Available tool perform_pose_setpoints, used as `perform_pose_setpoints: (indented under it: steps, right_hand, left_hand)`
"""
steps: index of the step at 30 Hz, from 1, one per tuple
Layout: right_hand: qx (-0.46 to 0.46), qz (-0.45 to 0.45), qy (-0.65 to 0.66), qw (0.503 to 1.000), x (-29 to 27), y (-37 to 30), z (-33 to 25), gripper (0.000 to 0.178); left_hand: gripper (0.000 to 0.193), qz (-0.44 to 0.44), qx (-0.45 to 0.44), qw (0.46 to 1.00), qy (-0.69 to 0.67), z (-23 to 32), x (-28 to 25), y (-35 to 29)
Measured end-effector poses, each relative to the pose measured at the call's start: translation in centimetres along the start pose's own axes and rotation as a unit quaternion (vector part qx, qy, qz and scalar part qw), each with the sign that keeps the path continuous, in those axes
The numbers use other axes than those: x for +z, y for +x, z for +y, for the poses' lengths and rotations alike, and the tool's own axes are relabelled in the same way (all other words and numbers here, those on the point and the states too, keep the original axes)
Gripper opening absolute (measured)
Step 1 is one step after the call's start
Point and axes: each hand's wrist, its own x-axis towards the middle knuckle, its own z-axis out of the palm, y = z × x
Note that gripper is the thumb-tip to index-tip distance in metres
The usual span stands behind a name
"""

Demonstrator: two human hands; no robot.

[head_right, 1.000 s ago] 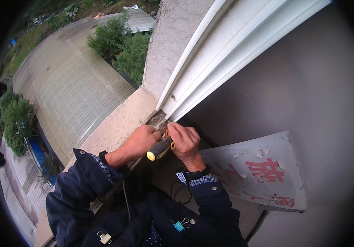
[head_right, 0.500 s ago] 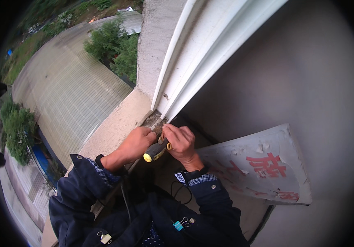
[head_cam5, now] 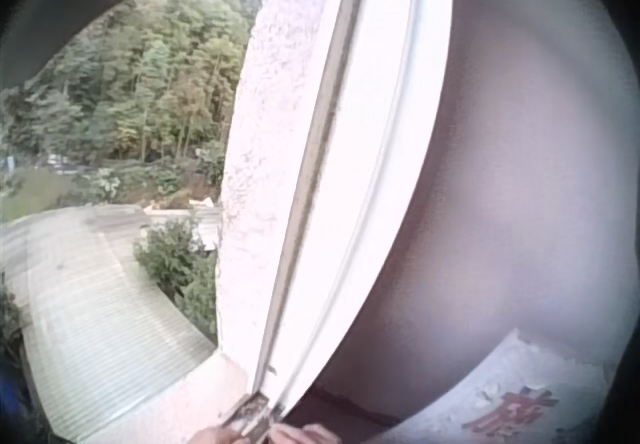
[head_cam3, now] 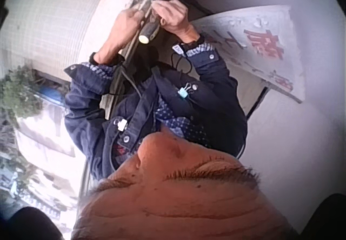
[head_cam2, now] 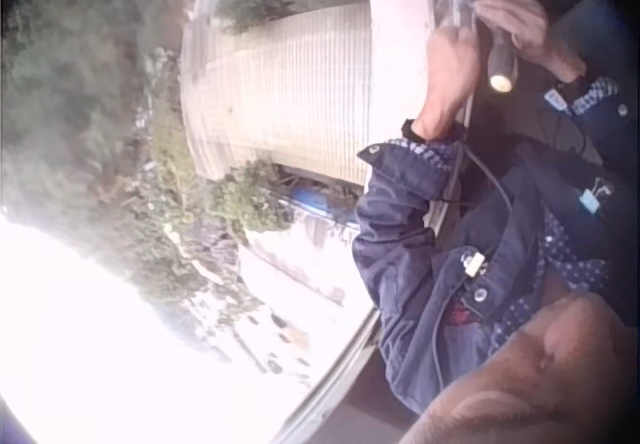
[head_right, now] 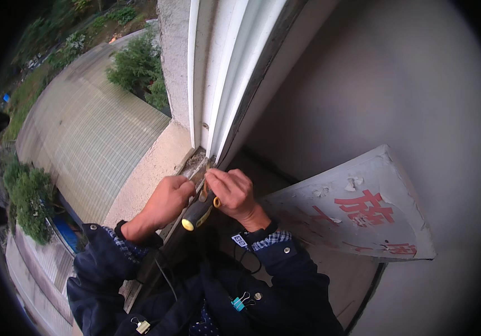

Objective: The person scrapes and brushes the window frame and sill to remove debris and residue. They use a small scraper and a brush, alternating between scraping and brushing along the frame edges and corners.

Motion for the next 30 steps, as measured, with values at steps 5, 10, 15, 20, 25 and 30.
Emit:
perform_pose_setpoints:
  steps: [5,10,15,20,25,30]
  right_hand:
    - [0.044,0.005,0.069,0.997,-2.0,-0.9,-1.7,0.021]
    - [0.191,0.08,0.06,0.977,-3.8,-2.6,-1.6,0.015]
    - [0.282,0.067,0.058,0.955,-4.0,-3.8,-1.3,0.014]
    - [0.342,0.1,0.147,0.923,-2.3,-3.6,-1.6,0.011]
    - [0.322,0.112,0.167,0.925,-1.0,-2.6,-1.9,0.01]
    - [0.257,0.111,0.174,0.944,-1.0,-1.9,-1.8,0.013]
  left_hand:
    - [0.032,-0.074,0.051,0.989,0.121,1.1,-0.5,-3.2]
    - [0.025,-0.119,0.155,0.884,0.425,1.2,0.3,-4.8]
    - [0.029,-0.061,0.134,0.942,0.302,0.6,-1.8,-6.1]
    - [0.033,0.04,0.019,0.984,0.175,-0.8,-4.6,-7.8]
    - [0.039,0.067,-0.082,0.987,0.121,-2.4,-4.3,-7.5]
    - [0.042,0.06,-0.08,0.984,0.148,-2.8,-3.2,-5.0]
